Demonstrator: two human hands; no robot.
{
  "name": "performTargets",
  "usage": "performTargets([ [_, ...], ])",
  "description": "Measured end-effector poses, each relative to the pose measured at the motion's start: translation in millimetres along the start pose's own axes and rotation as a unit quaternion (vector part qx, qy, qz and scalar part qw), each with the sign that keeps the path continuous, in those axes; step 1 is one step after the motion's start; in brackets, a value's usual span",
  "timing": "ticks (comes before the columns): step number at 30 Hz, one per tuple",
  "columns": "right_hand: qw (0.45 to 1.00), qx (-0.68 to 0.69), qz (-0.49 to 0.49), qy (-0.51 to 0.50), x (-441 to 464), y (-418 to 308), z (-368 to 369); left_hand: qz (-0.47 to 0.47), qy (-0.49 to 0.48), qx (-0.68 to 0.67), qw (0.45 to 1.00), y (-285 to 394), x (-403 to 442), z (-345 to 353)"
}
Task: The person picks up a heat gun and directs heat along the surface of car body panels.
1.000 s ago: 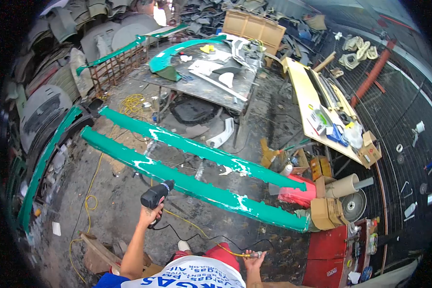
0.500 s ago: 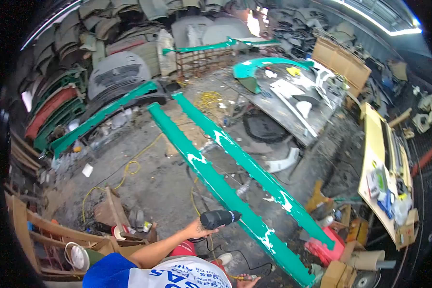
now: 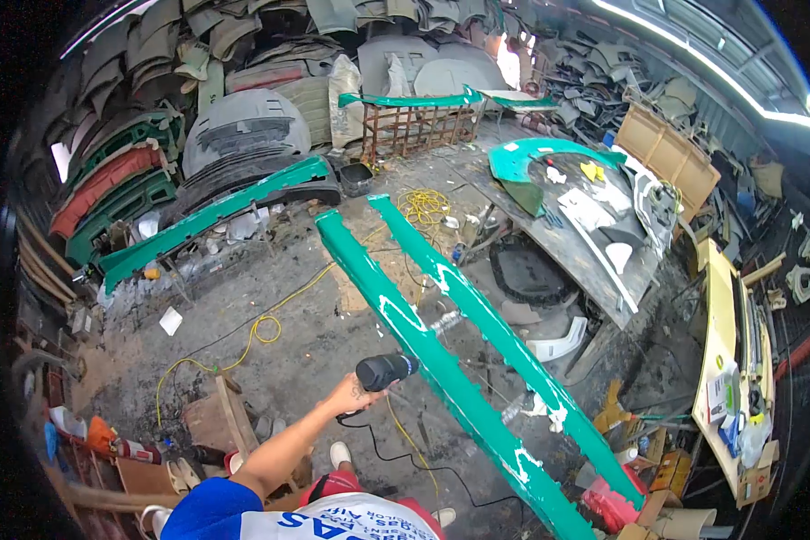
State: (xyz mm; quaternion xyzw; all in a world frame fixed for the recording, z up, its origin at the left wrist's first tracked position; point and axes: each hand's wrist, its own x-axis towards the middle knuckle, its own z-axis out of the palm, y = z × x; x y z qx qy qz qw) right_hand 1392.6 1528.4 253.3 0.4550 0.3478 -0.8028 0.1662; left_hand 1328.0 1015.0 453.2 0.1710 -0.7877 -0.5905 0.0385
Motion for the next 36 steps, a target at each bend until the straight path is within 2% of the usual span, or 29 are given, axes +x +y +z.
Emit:
performTargets([
  [4,0.999,-0.043,0.016,-0.009,-10.5,47.0,66.0,-0.022,0.045,0.044,0.998,-22.8,40.5,-74.2],
  [6,0.998,-0.058,0.024,-0.012,-15.1,68.4,93.7,0.001,0.061,0.026,0.998,-38.1,59.3,-104.8],
  [8,0.997,-0.073,0.032,-0.017,-17.7,86.4,116.1,-0.061,0.086,0.012,0.994,-40.5,76.6,-134.5],
  [12,0.993,-0.101,0.046,-0.028,-14.7,111.5,154.5,-0.055,0.117,0.007,0.992,-53.1,104.2,-187.3],
  [20,0.990,-0.121,0.066,-0.041,6.0,162.4,222.5,-0.072,0.227,-0.042,0.970,-80.5,156.8,-281.4],
  [21,0.989,-0.126,0.072,-0.042,12.6,170.1,237.4,-0.062,0.210,0.027,0.975,-90.1,166.8,-298.1],
  [22,0.988,-0.128,0.076,-0.048,17.4,176.8,254.9,-0.058,0.214,0.033,0.974,-92.2,172.5,-307.0],
  [25,0.986,-0.134,0.085,-0.056,38.8,191.9,308.5,-0.077,0.267,-0.041,0.960,-75.8,185.8,-334.4],
  [28,0.984,-0.143,0.087,-0.061,53.4,199.2,349.4,-0.091,0.281,-0.017,0.955,-88.1,201.5,-353.3],
  [30,0.982,-0.150,0.088,-0.067,56.7,202.5,375.9,-0.115,0.285,-0.023,0.951,-97.7,205.8,-357.9],
  [32,0.981,-0.160,0.092,-0.065,59.6,207.4,400.0,-0.113,0.245,-0.074,0.960,-121.7,207.1,-357.0],
  [33,0.979,-0.167,0.092,-0.067,60.4,209.4,409.0,-0.119,0.219,-0.081,0.965,-136.1,207.8,-355.4],
  [34,0.979,-0.169,0.092,-0.068,61.5,212.3,417.3,-0.111,0.172,-0.125,0.971,-113.3,199.5,-354.1],
  [36,0.979,-0.171,0.091,-0.063,58.7,218.7,428.2,-0.121,0.118,-0.113,0.979,-130.8,197.6,-349.3],
])
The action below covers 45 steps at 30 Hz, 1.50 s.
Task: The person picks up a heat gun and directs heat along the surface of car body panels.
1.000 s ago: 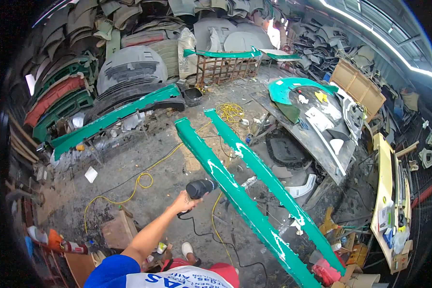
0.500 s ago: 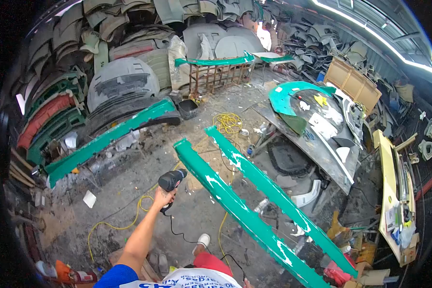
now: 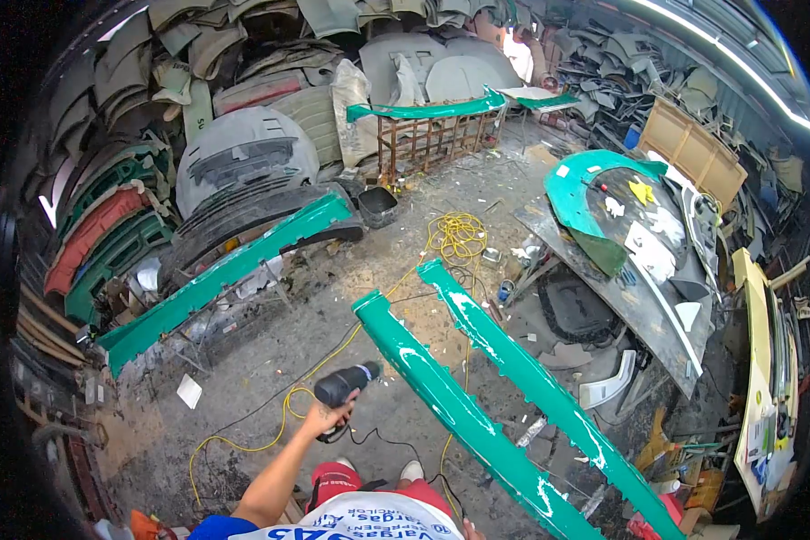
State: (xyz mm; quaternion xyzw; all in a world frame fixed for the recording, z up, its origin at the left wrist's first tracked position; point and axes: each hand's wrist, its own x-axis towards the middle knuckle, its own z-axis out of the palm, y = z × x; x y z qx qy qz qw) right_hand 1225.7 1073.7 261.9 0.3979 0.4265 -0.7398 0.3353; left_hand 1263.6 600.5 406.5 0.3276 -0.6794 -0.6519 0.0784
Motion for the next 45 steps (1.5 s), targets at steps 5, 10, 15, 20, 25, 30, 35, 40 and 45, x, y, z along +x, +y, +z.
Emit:
performTargets([
  [5,1.000,0.005,-0.014,0.025,-7.5,16.2,15.2,-0.029,-0.125,0.023,0.991,18.7,-7.1,-8.2],
  [10,0.997,0.028,-0.036,0.069,-37.2,49.2,24.7,-0.028,-0.166,0.013,0.986,17.3,23.2,-47.8],
  [15,0.990,0.056,-0.060,0.115,-72.1,90.1,37.1,0.002,-0.082,0.005,0.997,-36.5,86.0,-102.4],
  [20,0.979,0.098,-0.090,0.155,-103.4,134.9,32.7,0.020,-0.037,-0.050,0.998,-43.9,125.5,-133.7],
  [25,0.962,0.152,-0.118,0.195,-134.1,181.0,20.8,-0.034,0.013,-0.047,0.998,-42.6,134.9,-133.4],
  [30,0.937,0.215,-0.167,0.217,-152.3,221.4,-3.3,-0.009,-0.036,-0.049,0.998,-28.2,144.7,-123.2],
  [35,0.800,0.301,-0.237,-0.462,-139.8,273.7,-85.7,0.016,-0.019,-0.022,0.999,-6.5,157.9,-106.7],
  [40,0.873,-0.020,-0.202,0.444,-161.6,284.5,-118.3,0.031,-0.048,-0.022,0.998,10.5,130.8,-74.0],
  [45,0.838,0.241,-0.266,0.411,-152.1,306.3,-132.6,0.014,-0.143,0.041,0.989,50.1,74.1,-17.1],
])
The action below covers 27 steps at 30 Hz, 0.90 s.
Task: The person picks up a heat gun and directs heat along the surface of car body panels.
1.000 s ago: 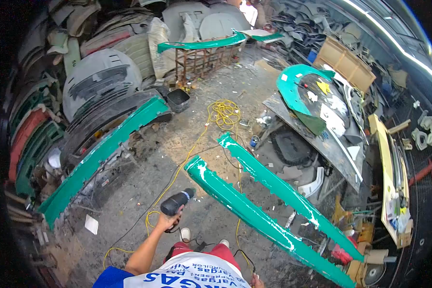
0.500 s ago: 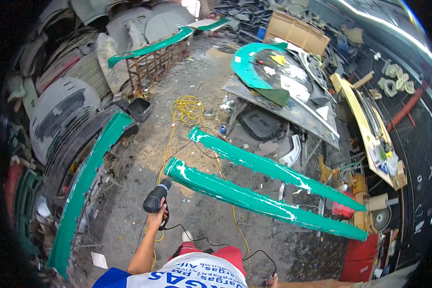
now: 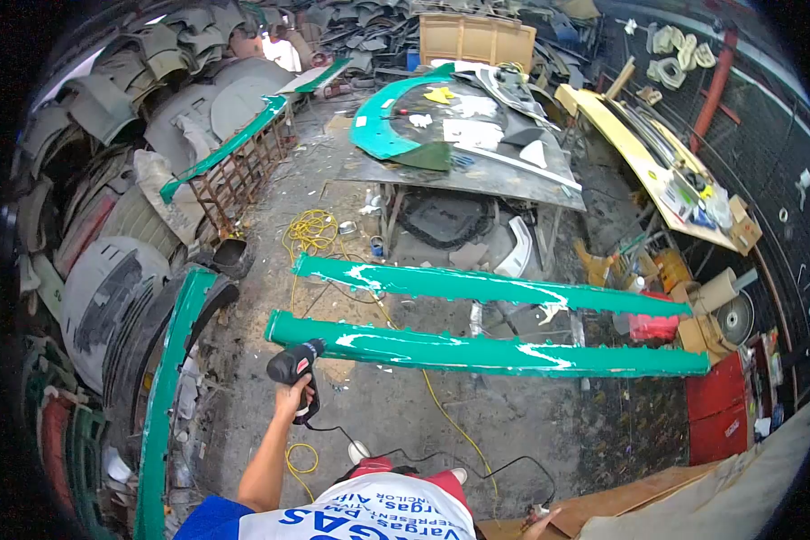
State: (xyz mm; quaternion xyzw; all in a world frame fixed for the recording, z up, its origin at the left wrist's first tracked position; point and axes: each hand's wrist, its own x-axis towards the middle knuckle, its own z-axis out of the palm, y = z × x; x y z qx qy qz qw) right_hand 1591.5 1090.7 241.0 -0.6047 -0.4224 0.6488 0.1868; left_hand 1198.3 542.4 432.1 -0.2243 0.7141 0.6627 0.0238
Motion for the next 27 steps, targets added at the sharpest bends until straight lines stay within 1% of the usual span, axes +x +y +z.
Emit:
performTargets([
  [1,1.000,0.022,0.007,0.012,6.9,-1.5,-3.5,-0.010,-0.021,0.024,0.999,14.7,-6.5,16.7],
  [2,0.999,0.047,-0.001,0.006,8.9,-7.1,-3.7,0.008,-0.057,0.046,0.997,25.9,-9.4,31.5],
  [3,0.999,0.048,0.004,0.006,17.0,-9.6,-7.0,0.000,-0.087,0.097,0.992,40.6,-11.4,47.3],
  [5,0.996,0.084,-0.027,0.013,40.5,-11.7,-4.4,0.001,-0.149,0.132,0.980,64.5,-12.4,80.1],
  [6,0.995,0.093,0.023,0.035,42.5,-17.7,-4.8,0.013,-0.181,0.157,0.971,80.3,-12.7,93.3],
  [7,0.995,0.094,0.031,0.030,45.4,-21.5,-5.3,0.025,-0.211,0.182,0.960,96.2,-12.3,104.2],
  [8,0.992,0.122,0.009,0.041,46.6,-26.7,-4.9,0.032,-0.230,0.194,0.953,106.4,-7.8,112.4],
  [9,0.987,0.151,-0.013,0.053,47.5,-32.4,-4.7,0.018,-0.243,0.230,0.942,120.3,-1.2,114.8],
  [10,0.987,0.152,-0.006,0.049,27.5,-56.4,6.9,0.012,-0.237,0.258,0.937,135.2,4.4,115.9],
  [11,0.962,0.102,-0.149,0.204,1.2,-86.6,22.6,0.007,-0.232,0.284,0.930,148.2,10.0,115.2],
  [12,0.955,0.122,-0.153,0.224,3.9,-90.6,19.6,0.008,-0.220,0.314,0.924,148.0,34.3,103.4],
  [13,0.960,0.148,-0.130,0.200,15.7,-89.9,3.4,0.010,-0.208,0.343,0.916,163.0,42.9,98.9],
  [14,0.961,0.165,-0.116,0.187,22.4,-86.1,-13.5,0.027,-0.159,0.384,0.909,176.9,47.6,89.7],
  [15,0.959,0.177,-0.117,0.188,27.3,-90.6,-21.8,0.090,-0.153,0.456,0.872,192.1,56.5,76.7],
  [16,0.957,0.186,-0.116,0.191,31.4,-94.1,-29.7,0.132,-0.140,0.484,0.854,191.7,82.2,56.2],
  [17,0.953,0.193,-0.121,0.199,36.3,-99.9,-38.6,0.080,-0.109,0.521,0.842,201.1,99.0,39.7],
  [19,0.947,0.204,-0.128,0.214,44.5,-110.7,-54.2,-0.016,-0.081,0.561,0.823,261.4,56.9,44.9],
  [21,0.939,0.217,-0.138,0.227,52.8,-123.8,-68.3,-0.016,-0.031,0.645,0.763,255.0,112.5,3.6],
  [22,0.936,0.224,-0.141,0.230,55.1,-130.2,-74.8,-0.054,-0.032,0.627,0.776,257.0,125.8,-8.4],
  [23,0.933,0.234,-0.145,0.234,57.6,-138.1,-80.6,-0.080,-0.035,0.585,0.806,264.1,119.0,-7.6],
  [25,0.927,0.246,-0.154,0.236,61.8,-154.2,-89.6,-0.124,-0.034,0.559,0.819,280.1,102.5,2.3],
  [27,0.922,0.260,-0.163,0.234,65.3,-169.1,-97.0,-0.124,-0.065,0.544,0.828,290.0,90.1,13.5],
])
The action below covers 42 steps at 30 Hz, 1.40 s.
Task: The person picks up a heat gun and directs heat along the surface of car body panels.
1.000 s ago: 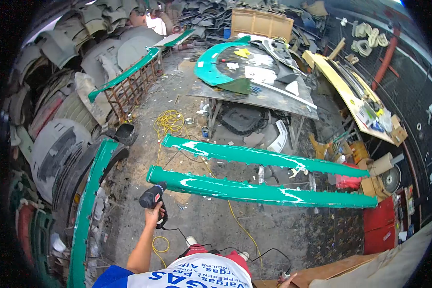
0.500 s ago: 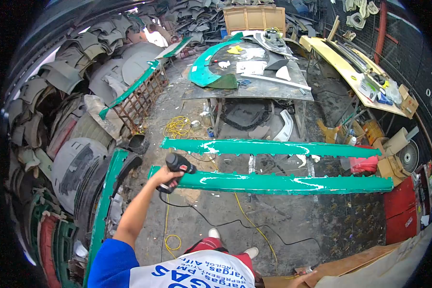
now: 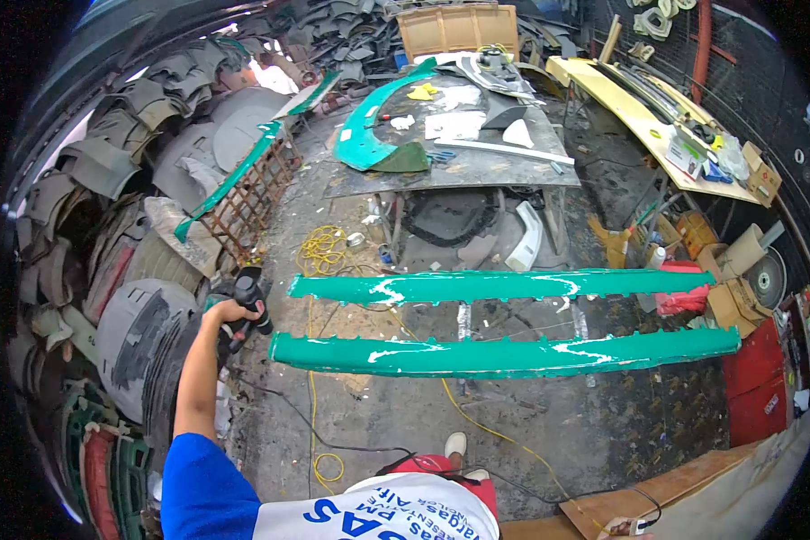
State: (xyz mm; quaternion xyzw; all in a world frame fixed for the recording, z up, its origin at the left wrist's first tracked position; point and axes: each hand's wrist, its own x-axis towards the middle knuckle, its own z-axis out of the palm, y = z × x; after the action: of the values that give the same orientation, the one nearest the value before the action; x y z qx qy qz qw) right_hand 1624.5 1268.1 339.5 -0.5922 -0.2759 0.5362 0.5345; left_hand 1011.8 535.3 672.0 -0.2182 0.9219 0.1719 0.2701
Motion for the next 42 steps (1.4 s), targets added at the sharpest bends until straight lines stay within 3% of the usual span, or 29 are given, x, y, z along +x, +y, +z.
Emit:
performTargets([
  [2,1.000,0.023,-0.003,-0.004,10.8,-15.4,1.9,0.047,0.029,0.079,0.995,-42.8,95.7,4.9],
  [3,0.996,0.022,0.001,-0.092,11.9,-27.4,0.9,0.040,0.008,0.091,0.995,-17.4,73.5,10.0],
  [5,0.996,0.026,-0.002,-0.090,13.4,-51.0,4.3,0.054,-0.003,0.149,0.987,26.0,25.7,18.5],
  [8,0.993,0.059,0.017,-0.098,18.1,-90.8,26.9,0.076,-0.063,0.129,0.987,59.3,7.6,36.6],
  [9,0.992,0.075,0.035,-0.094,19.6,-102.9,31.2,0.230,-0.067,0.094,0.966,41.4,46.8,50.7],
  [10,0.993,0.075,0.033,-0.091,24.9,-110.4,31.4,0.174,-0.098,0.064,0.978,71.4,4.9,52.6],
  [12,0.987,0.107,0.014,-0.118,40.4,-127.3,33.8,0.182,-0.151,-0.017,0.972,99.5,-24.8,64.7],
  [15,0.984,0.115,0.006,-0.133,69.8,-144.8,31.1,0.181,-0.186,-0.017,0.966,127.4,-33.0,83.8],
  [19,0.981,0.116,0.015,-0.154,117.0,-155.0,19.2,0.176,-0.160,0.063,0.969,160.7,-24.0,116.5],
  [22,0.982,0.112,0.021,-0.148,144.5,-163.7,23.6,0.179,-0.212,0.039,0.960,213.3,-78.9,137.2],
  [31,0.976,0.126,0.118,-0.129,225.9,-165.8,50.4,0.233,-0.234,0.044,0.943,322.9,-142.8,230.8],
  [34,0.973,0.127,0.092,-0.172,268.5,-138.0,49.2,0.243,-0.227,0.063,0.941,359.6,-174.7,252.0],
  [35,0.977,0.137,0.105,-0.127,240.7,-153.4,68.9,0.270,-0.215,0.068,0.936,371.1,-187.4,257.8],
  [42,0.985,0.115,0.109,-0.071,271.7,-134.3,78.1,0.235,-0.251,0.103,0.933,451.3,-227.6,292.6],
])
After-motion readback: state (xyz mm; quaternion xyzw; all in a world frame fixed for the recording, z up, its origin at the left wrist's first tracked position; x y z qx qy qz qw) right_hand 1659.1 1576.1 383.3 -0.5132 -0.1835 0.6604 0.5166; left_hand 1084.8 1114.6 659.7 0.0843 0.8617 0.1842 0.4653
